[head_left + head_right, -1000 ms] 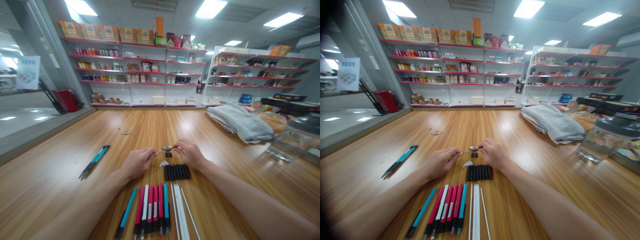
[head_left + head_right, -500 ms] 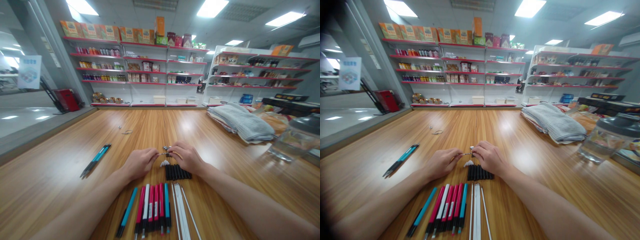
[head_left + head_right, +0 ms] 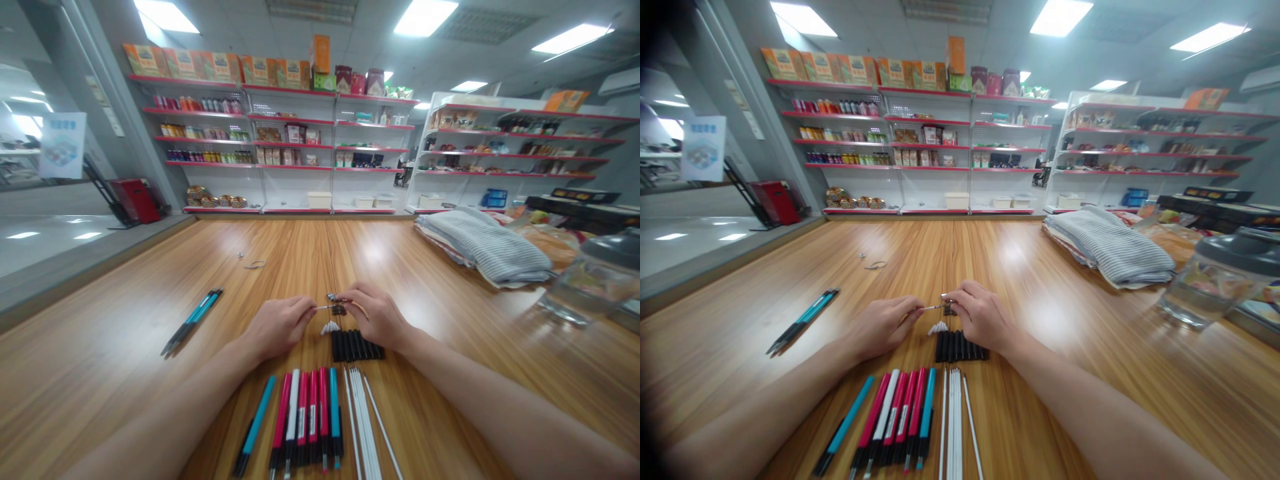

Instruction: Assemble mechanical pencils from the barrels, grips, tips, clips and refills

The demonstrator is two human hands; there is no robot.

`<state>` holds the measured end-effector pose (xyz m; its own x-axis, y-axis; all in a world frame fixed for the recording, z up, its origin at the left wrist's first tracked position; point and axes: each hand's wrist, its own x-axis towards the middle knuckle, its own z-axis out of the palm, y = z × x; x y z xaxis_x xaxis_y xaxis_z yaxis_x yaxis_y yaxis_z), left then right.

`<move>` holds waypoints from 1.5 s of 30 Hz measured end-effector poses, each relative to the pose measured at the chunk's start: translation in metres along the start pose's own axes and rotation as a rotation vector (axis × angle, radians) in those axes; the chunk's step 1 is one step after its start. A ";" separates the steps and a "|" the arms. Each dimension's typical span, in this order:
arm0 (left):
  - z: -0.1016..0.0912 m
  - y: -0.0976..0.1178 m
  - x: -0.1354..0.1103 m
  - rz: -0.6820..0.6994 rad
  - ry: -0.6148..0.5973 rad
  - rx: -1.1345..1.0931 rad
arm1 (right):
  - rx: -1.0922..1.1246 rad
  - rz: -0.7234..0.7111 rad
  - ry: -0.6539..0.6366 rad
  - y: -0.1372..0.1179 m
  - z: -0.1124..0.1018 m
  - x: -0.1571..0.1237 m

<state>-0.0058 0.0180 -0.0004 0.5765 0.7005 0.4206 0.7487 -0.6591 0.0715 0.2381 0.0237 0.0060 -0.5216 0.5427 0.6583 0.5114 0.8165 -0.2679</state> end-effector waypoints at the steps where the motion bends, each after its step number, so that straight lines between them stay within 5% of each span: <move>1: -0.001 -0.001 0.000 -0.009 0.000 -0.001 | -0.006 0.024 0.006 0.002 -0.001 0.000; 12: -0.003 -0.002 0.000 -0.044 -0.021 -0.030 | -0.132 0.321 -0.103 0.029 0.006 -0.009; 23: -0.003 -0.003 -0.001 -0.045 -0.025 -0.040 | 0.053 0.515 -0.140 0.039 -0.007 -0.001; 25: -0.004 -0.002 -0.001 -0.046 -0.025 -0.037 | 0.101 0.625 -0.232 0.041 -0.020 0.004; 30: -0.004 -0.002 -0.001 -0.043 -0.021 -0.037 | 0.344 0.859 -0.851 0.039 -0.051 0.008; 32: -0.003 -0.003 -0.001 -0.039 -0.020 -0.034 | 0.391 0.880 -1.004 0.036 -0.056 0.008; 45: -0.004 -0.002 -0.001 -0.034 -0.017 -0.030 | 0.303 0.864 -1.099 0.026 -0.060 0.013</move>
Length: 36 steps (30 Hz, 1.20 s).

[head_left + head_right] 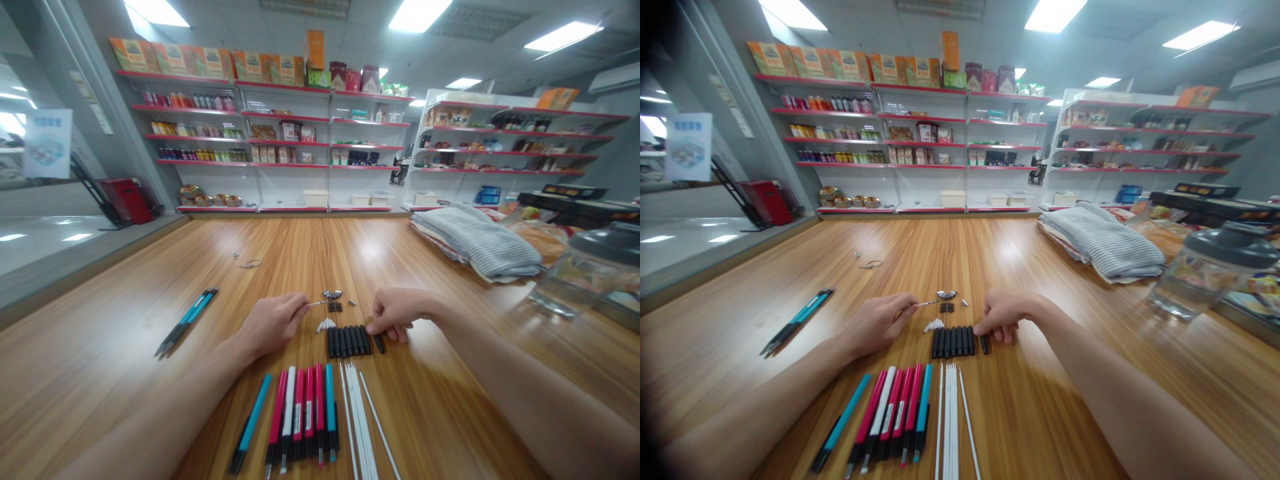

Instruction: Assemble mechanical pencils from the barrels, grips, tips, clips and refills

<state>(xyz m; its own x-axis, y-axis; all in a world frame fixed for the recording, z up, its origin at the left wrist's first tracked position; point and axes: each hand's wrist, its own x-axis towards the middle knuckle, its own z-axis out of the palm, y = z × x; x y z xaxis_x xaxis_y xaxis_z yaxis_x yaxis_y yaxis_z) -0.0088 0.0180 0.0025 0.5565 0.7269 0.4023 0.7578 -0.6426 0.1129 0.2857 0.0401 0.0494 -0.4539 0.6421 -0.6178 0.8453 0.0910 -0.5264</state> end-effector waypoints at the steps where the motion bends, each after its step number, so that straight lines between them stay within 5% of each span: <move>1: 0.000 0.000 0.000 0.000 0.001 0.001 | -0.015 0.014 0.008 -0.001 0.000 -0.001; 5: -0.001 0.001 0.000 -0.002 -0.007 0.007 | 0.017 -0.007 0.103 -0.002 -0.001 -0.003; 11: -0.001 0.001 0.000 0.003 -0.006 0.014 | 0.562 -0.481 0.614 -0.011 0.018 0.019; 14: 0.000 0.001 0.000 -0.001 -0.011 -0.004 | 0.666 -0.585 0.717 -0.015 0.035 0.033; 23: 0.001 0.002 0.001 -0.011 -0.020 0.008 | 0.678 -0.672 0.820 -0.014 0.045 0.035; 36: -0.001 0.006 0.001 -0.014 0.004 -0.007 | 0.683 -0.741 0.691 -0.021 0.057 0.039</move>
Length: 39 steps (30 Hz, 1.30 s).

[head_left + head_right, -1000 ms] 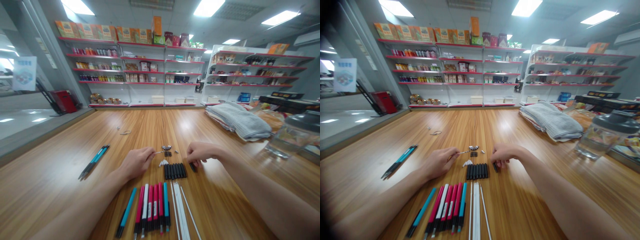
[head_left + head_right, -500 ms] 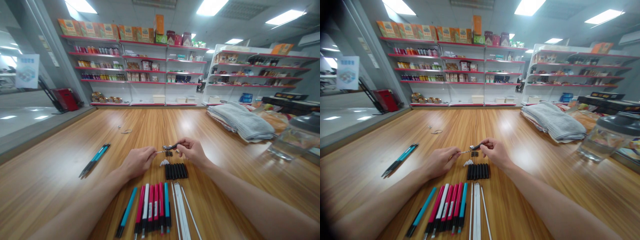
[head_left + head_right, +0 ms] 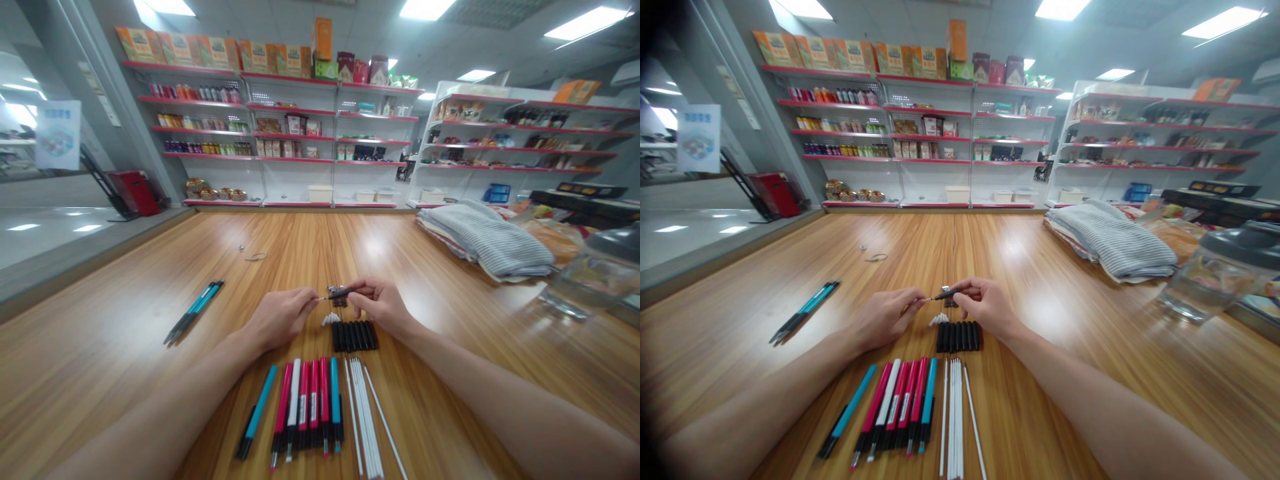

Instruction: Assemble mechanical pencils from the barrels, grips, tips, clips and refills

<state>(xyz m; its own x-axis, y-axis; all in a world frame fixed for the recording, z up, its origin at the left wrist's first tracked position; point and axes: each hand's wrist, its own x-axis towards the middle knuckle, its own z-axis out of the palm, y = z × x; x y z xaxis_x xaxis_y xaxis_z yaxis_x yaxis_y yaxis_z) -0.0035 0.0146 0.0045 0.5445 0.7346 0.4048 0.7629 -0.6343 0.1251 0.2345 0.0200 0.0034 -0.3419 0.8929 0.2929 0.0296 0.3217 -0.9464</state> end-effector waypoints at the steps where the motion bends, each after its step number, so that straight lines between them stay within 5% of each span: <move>1: 0.001 0.001 0.000 0.003 0.009 -0.025 | -0.008 -0.010 -0.014 0.000 0.002 -0.001; 10: 0.001 0.009 -0.001 0.123 0.026 -0.101 | -0.606 -0.276 0.027 -0.008 0.012 -0.008; 19: 0.000 0.011 0.000 0.125 0.039 -0.040 | -0.762 -0.440 0.017 -0.012 0.006 -0.008; 32: -0.003 0.014 0.002 0.144 0.043 0.046 | -0.864 -0.481 -0.055 -0.014 0.007 -0.008; 39: -0.003 0.011 0.003 0.060 0.055 0.069 | -0.851 -0.271 0.215 0.005 -0.017 0.007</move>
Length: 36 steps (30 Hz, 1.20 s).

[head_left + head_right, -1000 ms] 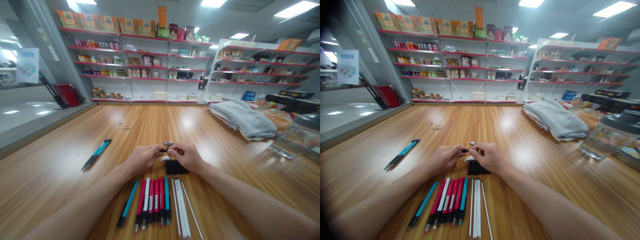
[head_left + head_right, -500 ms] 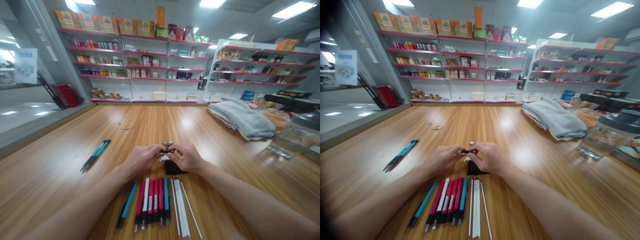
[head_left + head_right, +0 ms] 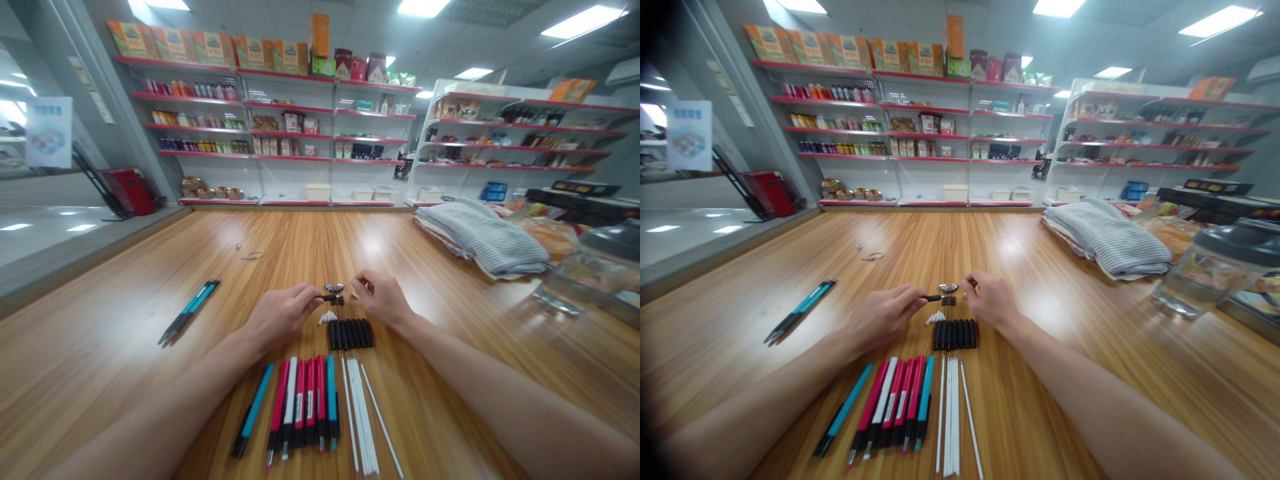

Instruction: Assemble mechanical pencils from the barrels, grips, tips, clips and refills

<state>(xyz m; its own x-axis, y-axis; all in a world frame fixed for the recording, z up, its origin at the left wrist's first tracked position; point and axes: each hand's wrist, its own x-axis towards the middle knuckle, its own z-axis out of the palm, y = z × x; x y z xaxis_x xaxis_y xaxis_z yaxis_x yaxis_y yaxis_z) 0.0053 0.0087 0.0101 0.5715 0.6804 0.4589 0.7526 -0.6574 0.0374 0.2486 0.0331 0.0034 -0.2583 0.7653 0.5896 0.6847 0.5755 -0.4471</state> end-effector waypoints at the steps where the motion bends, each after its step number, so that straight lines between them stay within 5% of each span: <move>1: 0.000 0.000 0.000 -0.010 0.006 -0.020 | -0.015 0.032 0.003 0.006 0.002 0.001; 5: 0.000 -0.001 0.000 -0.008 -0.011 0.000 | -0.054 0.067 -0.038 0.014 0.004 0.002; 10: 0.002 -0.001 0.000 0.003 -0.026 0.085 | -0.009 -0.164 -0.112 -0.009 0.000 -0.002; 16: 0.002 0.003 0.000 -0.019 -0.035 -0.068 | -0.036 -0.358 -0.165 -0.029 0.001 -0.007; 36: -0.001 0.000 -0.001 0.122 -0.008 0.011 | -0.120 -0.432 -0.138 -0.032 0.000 -0.007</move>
<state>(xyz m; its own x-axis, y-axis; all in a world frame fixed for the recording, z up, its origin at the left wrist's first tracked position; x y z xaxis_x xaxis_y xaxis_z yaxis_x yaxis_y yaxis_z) 0.0045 0.0076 0.0101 0.6616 0.5983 0.4520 0.6809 -0.7319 -0.0278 0.2285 0.0100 0.0134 -0.6196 0.4986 0.6063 0.5663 0.8188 -0.0946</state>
